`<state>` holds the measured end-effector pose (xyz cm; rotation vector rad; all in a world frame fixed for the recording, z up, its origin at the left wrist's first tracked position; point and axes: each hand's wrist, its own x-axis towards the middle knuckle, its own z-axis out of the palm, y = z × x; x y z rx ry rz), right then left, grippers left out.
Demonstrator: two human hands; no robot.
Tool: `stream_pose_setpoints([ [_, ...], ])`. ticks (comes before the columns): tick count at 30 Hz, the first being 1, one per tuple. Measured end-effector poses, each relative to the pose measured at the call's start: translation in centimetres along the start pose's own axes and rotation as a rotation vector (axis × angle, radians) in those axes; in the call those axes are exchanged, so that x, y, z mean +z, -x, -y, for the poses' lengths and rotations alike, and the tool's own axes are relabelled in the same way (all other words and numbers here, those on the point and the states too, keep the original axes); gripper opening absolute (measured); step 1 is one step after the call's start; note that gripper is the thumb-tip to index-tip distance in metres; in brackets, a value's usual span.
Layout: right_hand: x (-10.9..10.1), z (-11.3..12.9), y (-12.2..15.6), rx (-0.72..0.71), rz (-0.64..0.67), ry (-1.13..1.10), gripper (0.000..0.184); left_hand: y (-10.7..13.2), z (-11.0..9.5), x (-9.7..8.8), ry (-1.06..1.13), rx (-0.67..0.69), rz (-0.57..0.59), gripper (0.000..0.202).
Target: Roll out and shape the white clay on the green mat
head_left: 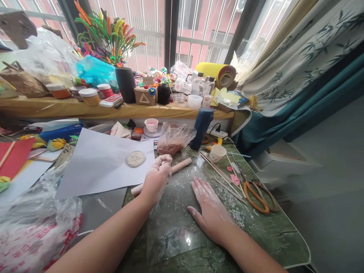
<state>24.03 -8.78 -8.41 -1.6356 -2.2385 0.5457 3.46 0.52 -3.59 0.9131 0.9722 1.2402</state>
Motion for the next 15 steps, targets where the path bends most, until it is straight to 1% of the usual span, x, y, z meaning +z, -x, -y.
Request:
stream_pose_setpoints([
  [3, 0.3, 0.0, 0.8, 0.040, -0.030, -0.064, 0.074, -0.1, 0.1, 0.0, 0.136, -0.035, 0.073, 0.030],
  [5, 0.0, 0.4, 0.9, 0.072, -0.073, -0.208, 0.070, 0.2, 0.3, 0.2, 0.196, -0.078, 0.149, 0.040],
  [6, -0.2, 0.8, 0.9, 0.111, -0.120, -0.330, 0.066, 0.5, 0.4, 0.4, 0.202, -0.088, 0.189, 0.044],
  [7, -0.6, 1.4, 0.7, 0.166, -0.185, -0.499, 0.063, 0.9, 0.5, 0.6, 0.181, -0.081, 0.232, 0.045],
  [8, -0.9, 2.1, 0.4, 0.238, -0.255, -0.714, 0.059, 1.5, 0.6, 0.9, 0.126, -0.051, 0.273, 0.045],
  [9, -1.3, 3.0, 0.0, 0.318, -0.312, -0.963, 0.055, 2.2, 0.7, 1.1, 0.029, 0.001, 0.326, 0.043],
  [10, -1.7, 3.8, -0.5, 0.392, -0.335, -1.234, 0.052, 2.9, 0.7, 1.4, -0.102, 0.075, 0.389, 0.041],
  [12, -2.3, 5.3, -1.5, 0.511, -0.257, -1.706, 0.048, 4.3, 0.7, 1.9, -0.461, 0.263, 0.562, 0.041],
  [13, -2.4, 5.9, -2.0, 0.557, -0.206, -1.873, 0.045, 4.8, 0.6, 2.0, -0.628, 0.373, 0.618, 0.045],
  [15, -2.6, 6.6, -2.7, 0.641, -0.163, -2.057, 0.040, 5.3, 0.5, 2.1, -0.852, 0.543, 0.640, 0.057],
])
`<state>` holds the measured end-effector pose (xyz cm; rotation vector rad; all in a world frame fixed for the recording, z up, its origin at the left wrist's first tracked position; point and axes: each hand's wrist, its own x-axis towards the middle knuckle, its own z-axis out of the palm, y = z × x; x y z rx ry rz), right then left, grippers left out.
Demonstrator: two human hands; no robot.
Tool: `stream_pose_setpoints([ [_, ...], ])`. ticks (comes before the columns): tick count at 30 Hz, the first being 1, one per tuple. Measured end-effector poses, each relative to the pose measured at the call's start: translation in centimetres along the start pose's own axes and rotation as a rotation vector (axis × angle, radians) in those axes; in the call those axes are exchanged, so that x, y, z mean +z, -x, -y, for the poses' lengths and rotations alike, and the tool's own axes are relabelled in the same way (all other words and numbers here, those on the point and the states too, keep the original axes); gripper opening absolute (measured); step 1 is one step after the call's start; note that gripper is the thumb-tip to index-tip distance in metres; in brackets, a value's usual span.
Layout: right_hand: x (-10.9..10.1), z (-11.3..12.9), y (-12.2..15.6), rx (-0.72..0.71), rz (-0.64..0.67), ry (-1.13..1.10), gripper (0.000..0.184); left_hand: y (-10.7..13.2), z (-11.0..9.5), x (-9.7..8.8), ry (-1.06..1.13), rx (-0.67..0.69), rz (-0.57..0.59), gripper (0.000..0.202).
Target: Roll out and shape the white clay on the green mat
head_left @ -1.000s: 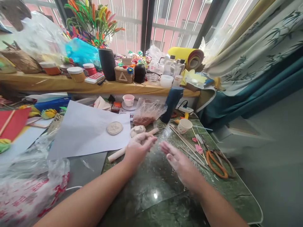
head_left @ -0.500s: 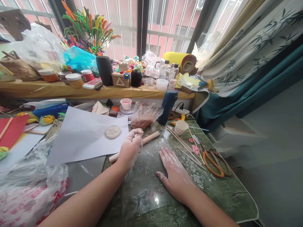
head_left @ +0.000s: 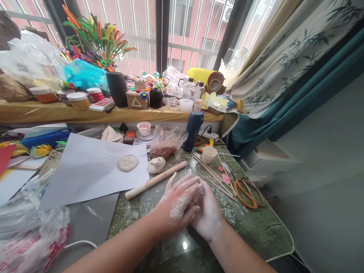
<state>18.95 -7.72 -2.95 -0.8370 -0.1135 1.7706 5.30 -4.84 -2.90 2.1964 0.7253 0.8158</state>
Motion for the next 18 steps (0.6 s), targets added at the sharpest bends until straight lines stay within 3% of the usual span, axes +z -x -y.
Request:
stream_pose_setpoints([
  [3, 0.2, -0.1, -0.3, 0.009, -0.061, -0.059, 0.042, -0.1, 0.5, -0.1, -0.074, 0.005, -0.060, 0.073],
  [6, 0.0, -0.1, -0.3, -0.069, -0.050, -0.011, 0.048, -0.3, 1.1, -0.1, 0.080, -0.148, -0.032, 0.084],
  [10, 0.3, 0.0, -0.3, -0.157, -0.033, 0.049, 0.059, -0.4, 0.5, 0.5, 0.165, -0.274, 0.070, 0.055],
  [14, 0.6, -0.4, -0.3, -0.232, -0.076, 0.080, 0.062, -0.6, -0.2, 0.7, 0.255, -0.208, 0.104, 0.021],
  [18, 0.4, -1.0, -0.8, -0.262, -0.088, 0.118, 0.064, -0.6, 0.3, 0.7, 0.327, -0.163, 0.110, 0.010],
])
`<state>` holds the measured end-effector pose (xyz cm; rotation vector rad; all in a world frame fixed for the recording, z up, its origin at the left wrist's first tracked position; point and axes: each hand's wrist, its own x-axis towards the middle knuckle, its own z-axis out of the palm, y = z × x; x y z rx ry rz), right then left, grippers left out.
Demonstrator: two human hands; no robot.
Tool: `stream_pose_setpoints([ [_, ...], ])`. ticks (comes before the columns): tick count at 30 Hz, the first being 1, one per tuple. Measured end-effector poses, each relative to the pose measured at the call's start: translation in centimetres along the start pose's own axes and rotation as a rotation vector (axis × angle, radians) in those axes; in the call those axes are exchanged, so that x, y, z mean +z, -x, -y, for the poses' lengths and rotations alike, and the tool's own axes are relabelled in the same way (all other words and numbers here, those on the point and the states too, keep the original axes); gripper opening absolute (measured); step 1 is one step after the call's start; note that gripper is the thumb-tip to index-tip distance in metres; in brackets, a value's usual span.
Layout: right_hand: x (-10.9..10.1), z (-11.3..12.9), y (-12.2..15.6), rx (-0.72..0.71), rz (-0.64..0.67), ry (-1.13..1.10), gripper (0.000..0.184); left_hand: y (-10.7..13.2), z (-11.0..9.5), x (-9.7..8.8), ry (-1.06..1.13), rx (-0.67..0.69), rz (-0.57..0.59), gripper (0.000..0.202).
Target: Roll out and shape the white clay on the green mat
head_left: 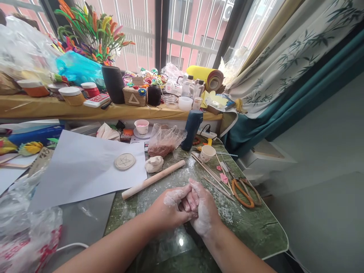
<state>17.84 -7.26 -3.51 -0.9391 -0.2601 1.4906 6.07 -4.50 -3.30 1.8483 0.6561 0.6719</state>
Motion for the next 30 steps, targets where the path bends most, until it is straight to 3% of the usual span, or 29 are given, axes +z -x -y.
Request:
stream_pose_setpoints([
  [3, -0.2, -0.2, -0.9, 0.027, 0.001, 0.001, 0.064, 0.0, 1.0, -0.6, -0.009, -0.041, -0.007, 0.021],
  [5, -0.4, 0.3, -1.6, 0.079, 0.031, 0.018, 0.060, -0.1, 1.9, -1.2, 0.040, -0.076, -0.034, 0.046],
  [7, -0.4, 1.8, -2.1, 0.078, 0.078, 0.090, 0.047, -0.4, 2.8, -2.0, 0.172, -0.091, -0.139, 0.066],
  [8, -0.2, 2.8, -2.1, 0.035, 0.102, 0.148, 0.038, -0.5, 3.2, -2.4, 0.261, -0.086, -0.230, 0.064],
  [12, 1.6, 7.9, -0.6, -0.366, 0.200, 0.382, 0.038, -1.2, 4.0, -3.5, 0.496, -0.024, -0.646, 0.038],
  [15, 2.6, 9.6, 1.0, -0.803, 0.236, 0.448, 0.031, -1.4, 4.1, -3.7, 0.523, -0.020, -0.745, 0.039],
  [17, 1.7, 8.7, 1.2, -0.975, 0.266, 0.565, 0.028, -1.3, 4.3, -3.6, 0.511, -0.038, -0.763, 0.041],
  [18, 0.9, 7.8, 0.9, -0.992, 0.309, 0.696, 0.029, -1.3, 4.4, -3.5, 0.496, -0.046, -0.769, 0.041],
  [20, -1.3, 5.6, 0.1, -0.884, 0.469, 1.174, 0.030, -1.3, 4.8, -3.4, 0.471, -0.054, -0.774, 0.041],
  [22, -3.2, 3.8, -0.6, -0.899, 0.504, 1.484, 0.032, -1.3, 5.1, -3.2, 0.472, -0.050, -0.772, 0.039],
  [25, -4.1, 2.6, -0.8, -0.926, 0.423, 1.568, 0.039, -1.4, 5.1, -3.1, 0.460, -0.039, -0.735, 0.035],
  [30, -2.8, 0.1, -1.7, -0.780, 0.522, 1.657, 0.056, -1.4, 4.9, -3.0, 0.464, -0.058, -0.730, 0.035],
])
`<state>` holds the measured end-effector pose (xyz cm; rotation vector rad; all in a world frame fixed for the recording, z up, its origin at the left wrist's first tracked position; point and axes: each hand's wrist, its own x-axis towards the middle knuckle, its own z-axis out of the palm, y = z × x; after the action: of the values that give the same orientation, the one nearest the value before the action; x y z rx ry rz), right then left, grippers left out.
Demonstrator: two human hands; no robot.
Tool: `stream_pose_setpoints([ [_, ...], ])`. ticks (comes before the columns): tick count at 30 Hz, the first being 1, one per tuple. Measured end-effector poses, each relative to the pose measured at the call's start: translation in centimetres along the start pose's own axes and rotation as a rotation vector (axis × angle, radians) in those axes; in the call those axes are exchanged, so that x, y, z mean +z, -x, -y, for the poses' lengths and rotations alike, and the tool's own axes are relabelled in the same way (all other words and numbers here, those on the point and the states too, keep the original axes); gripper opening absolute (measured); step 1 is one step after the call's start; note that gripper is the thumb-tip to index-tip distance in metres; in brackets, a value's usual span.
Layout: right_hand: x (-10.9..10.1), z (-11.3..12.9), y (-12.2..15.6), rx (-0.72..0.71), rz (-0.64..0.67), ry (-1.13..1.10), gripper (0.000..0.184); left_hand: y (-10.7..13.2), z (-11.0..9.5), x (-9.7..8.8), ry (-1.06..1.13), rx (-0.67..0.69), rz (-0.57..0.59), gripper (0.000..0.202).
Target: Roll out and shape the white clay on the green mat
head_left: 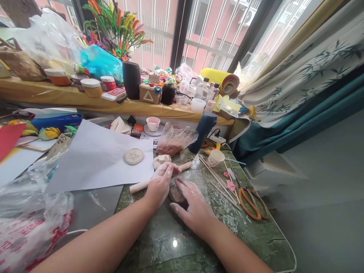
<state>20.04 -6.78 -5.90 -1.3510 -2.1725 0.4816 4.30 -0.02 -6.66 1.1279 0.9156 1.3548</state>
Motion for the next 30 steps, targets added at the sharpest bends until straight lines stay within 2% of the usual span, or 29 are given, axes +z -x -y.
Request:
stream_pose_setpoints([
  [2, 1.3, -0.1, -0.5, 0.021, 0.052, -0.016, 0.053, 0.0, 0.0, -0.1, -0.006, -0.008, -0.007, 0.036],
  [4, 1.3, -0.1, -0.9, 0.032, 0.076, -0.029, 0.048, -0.1, 0.2, -0.2, 0.000, -0.002, -0.006, 0.037],
  [5, 0.6, 0.0, -1.1, 0.041, 0.067, -0.028, 0.048, -0.1, 0.3, -0.2, 0.012, 0.004, -0.003, 0.037],
  [7, -2.6, 1.0, -1.6, 0.072, -0.029, -0.027, 0.051, -0.2, 0.4, -0.3, 0.041, 0.010, 0.003, 0.036],
  [8, -4.8, 1.7, -1.9, 0.073, -0.117, -0.045, 0.051, -0.2, 0.4, -0.3, 0.052, 0.012, 0.001, 0.035],
  [10, -9.6, 3.2, -2.6, 0.030, -0.396, -0.116, 0.046, -0.2, 0.4, -0.2, 0.055, 0.017, -0.007, 0.036],
  [12, -13.0, 4.3, -2.8, -0.090, -0.785, -0.205, 0.044, -0.2, 0.4, -0.1, 0.056, 0.015, -0.012, 0.037],
  [13, -13.7, 4.5, -2.7, -0.188, -1.021, -0.195, 0.042, -0.2, 0.4, -0.1, 0.066, 0.013, -0.011, 0.037],
  [14, -13.6, 4.3, -2.3, -0.256, -1.131, -0.160, 0.039, -0.2, 0.4, -0.1, 0.077, 0.011, -0.010, 0.037],
  [15, -12.8, 3.8, -1.7, -0.288, -1.153, -0.111, 0.037, -0.2, 0.4, -0.1, 0.083, 0.010, -0.005, 0.036],
  [16, -11.4, 3.0, -1.0, -0.263, -0.914, -0.043, 0.033, -0.2, 0.5, -0.2, 0.080, 0.011, 0.003, 0.036],
  [17, -9.7, 2.1, -0.1, -0.229, -0.547, 0.038, 0.032, -0.2, 0.6, -0.2, 0.067, 0.015, 0.010, 0.036],
  [18, -7.8, 1.0, 0.8, -0.243, -0.319, 0.099, 0.035, -0.1, 0.7, -0.3, 0.046, 0.020, 0.016, 0.036],
  [19, -6.0, 0.1, 1.7, -0.180, -0.174, 0.145, 0.041, -0.1, 0.8, -0.4, 0.024, 0.023, 0.022, 0.036],
  [20, -4.5, -0.7, 2.4, -0.109, -0.122, 0.158, 0.046, -0.1, 1.0, -0.5, 0.007, 0.025, 0.025, 0.036],
  [22, -2.3, -1.7, 3.5, 0.023, -0.160, 0.139, 0.048, -0.1, 1.2, -0.6, -0.004, 0.021, 0.024, 0.036],
  [24, -1.0, -1.8, 3.8, 0.077, -0.168, 0.106, 0.049, -0.1, 1.4, -0.7, -0.006, 0.015, 0.020, 0.036],
  [28, 0.3, -1.7, 3.0, 0.033, -0.084, 0.047, 0.043, -0.1, 1.2, -0.6, -0.011, 0.008, 0.016, 0.038],
  [30, -0.4, -1.6, 2.2, 0.022, -0.089, 0.020, 0.039, 0.0, 1.1, -0.5, -0.020, 0.003, 0.019, 0.039],
])
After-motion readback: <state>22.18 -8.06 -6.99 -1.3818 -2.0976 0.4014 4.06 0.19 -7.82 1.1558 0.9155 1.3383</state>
